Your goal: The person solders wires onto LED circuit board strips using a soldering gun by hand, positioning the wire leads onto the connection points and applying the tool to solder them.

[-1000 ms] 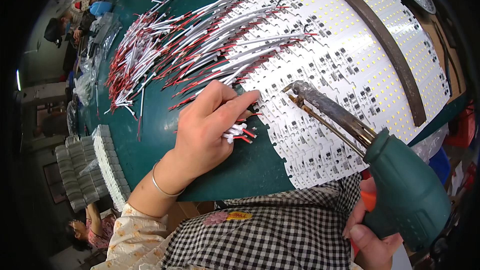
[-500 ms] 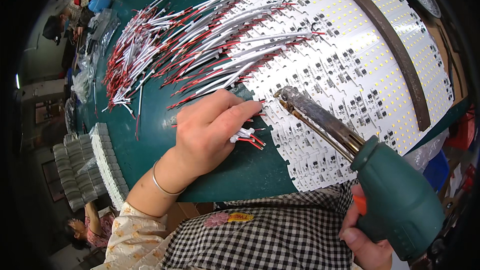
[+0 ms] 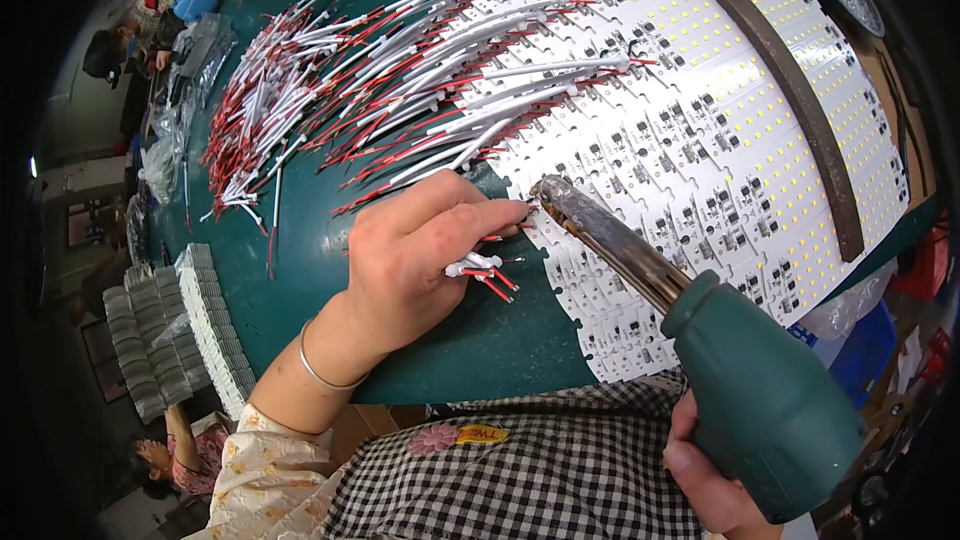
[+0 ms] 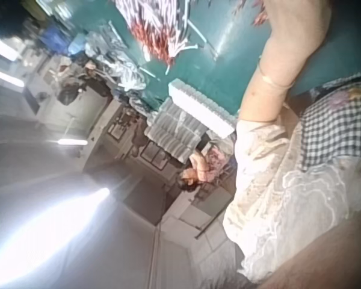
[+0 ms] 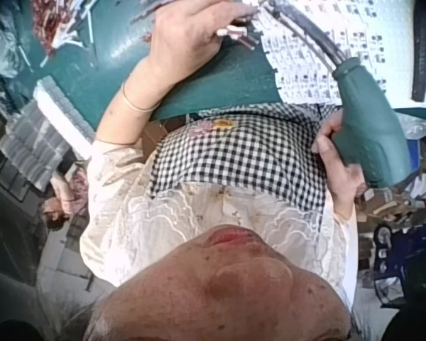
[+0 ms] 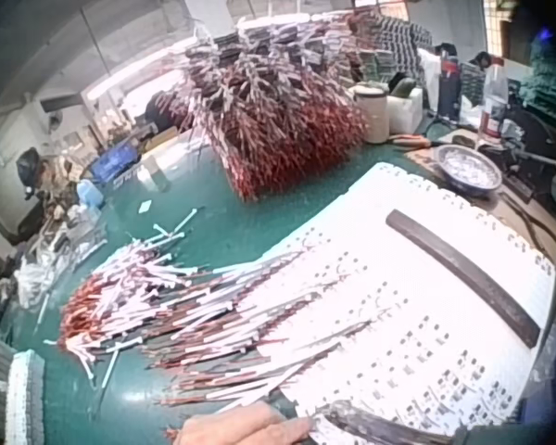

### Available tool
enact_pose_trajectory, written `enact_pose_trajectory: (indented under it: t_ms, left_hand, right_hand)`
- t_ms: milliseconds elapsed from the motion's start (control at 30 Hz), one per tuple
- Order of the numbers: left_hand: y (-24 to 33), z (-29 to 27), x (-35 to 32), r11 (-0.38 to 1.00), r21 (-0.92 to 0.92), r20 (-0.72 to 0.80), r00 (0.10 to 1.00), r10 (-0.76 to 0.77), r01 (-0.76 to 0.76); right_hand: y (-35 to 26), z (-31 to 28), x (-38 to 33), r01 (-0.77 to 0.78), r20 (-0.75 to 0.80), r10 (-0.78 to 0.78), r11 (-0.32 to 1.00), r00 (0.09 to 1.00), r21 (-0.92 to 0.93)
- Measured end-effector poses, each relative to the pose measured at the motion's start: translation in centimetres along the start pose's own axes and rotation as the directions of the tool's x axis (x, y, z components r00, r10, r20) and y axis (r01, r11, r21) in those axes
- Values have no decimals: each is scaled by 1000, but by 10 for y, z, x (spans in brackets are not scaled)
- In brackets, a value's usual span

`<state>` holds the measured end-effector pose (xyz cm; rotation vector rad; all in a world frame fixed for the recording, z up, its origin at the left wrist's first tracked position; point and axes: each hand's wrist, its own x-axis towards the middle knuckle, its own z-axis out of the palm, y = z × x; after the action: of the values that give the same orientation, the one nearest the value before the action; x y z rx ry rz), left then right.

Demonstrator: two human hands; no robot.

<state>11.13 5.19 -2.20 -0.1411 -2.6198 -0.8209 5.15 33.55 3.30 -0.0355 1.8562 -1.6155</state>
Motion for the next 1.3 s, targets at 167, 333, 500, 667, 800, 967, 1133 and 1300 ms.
enact_pose_trajectory:
  t_ms: [167, 333, 500, 667, 800, 967, 1133, 1300]
  left_hand:
    - [1, 1, -1, 1000, 4, -11, 1000, -8, 9]
    - [2, 1, 3, 1000, -2, -22, 1000, 5, -5]
    - [3, 0, 0, 1000, 20, -7, 1000, -18, 18]
    - [3, 1, 1, 1000, 15, -3, 1000, -12, 12]
    - [3, -1, 1, 1000, 19, 7, 1000, -18, 18]
    - [5, 2, 2, 998, 31, -22, 998, -52, 52]
    - [-1, 1, 3, 999, -37, 55, 998, -4, 6]
    - [-2, 3, 2, 997, -42, 14, 998, 68, -68]
  right_hand:
    - [12, -3, -8, -50, 31, 54, 993, 998, -109]
    - [2, -2, -8, 197, 171, -133, 871, 976, -450]
    - [8, -16, -2, 328, 331, -176, 809, 927, -488]
    - [-3, 2, -4, 155, 25, -154, 986, 988, -55]
    - [-2, 2, -6, 199, -44, -199, 980, 979, -1]
    - [2, -3, -10, 203, -86, -201, 979, 976, 7]
    - [0, -11, -14, 139, -18, -138, 990, 990, 27]
    - [-2, -5, -19, 6, -59, -5, 1000, 998, 17]
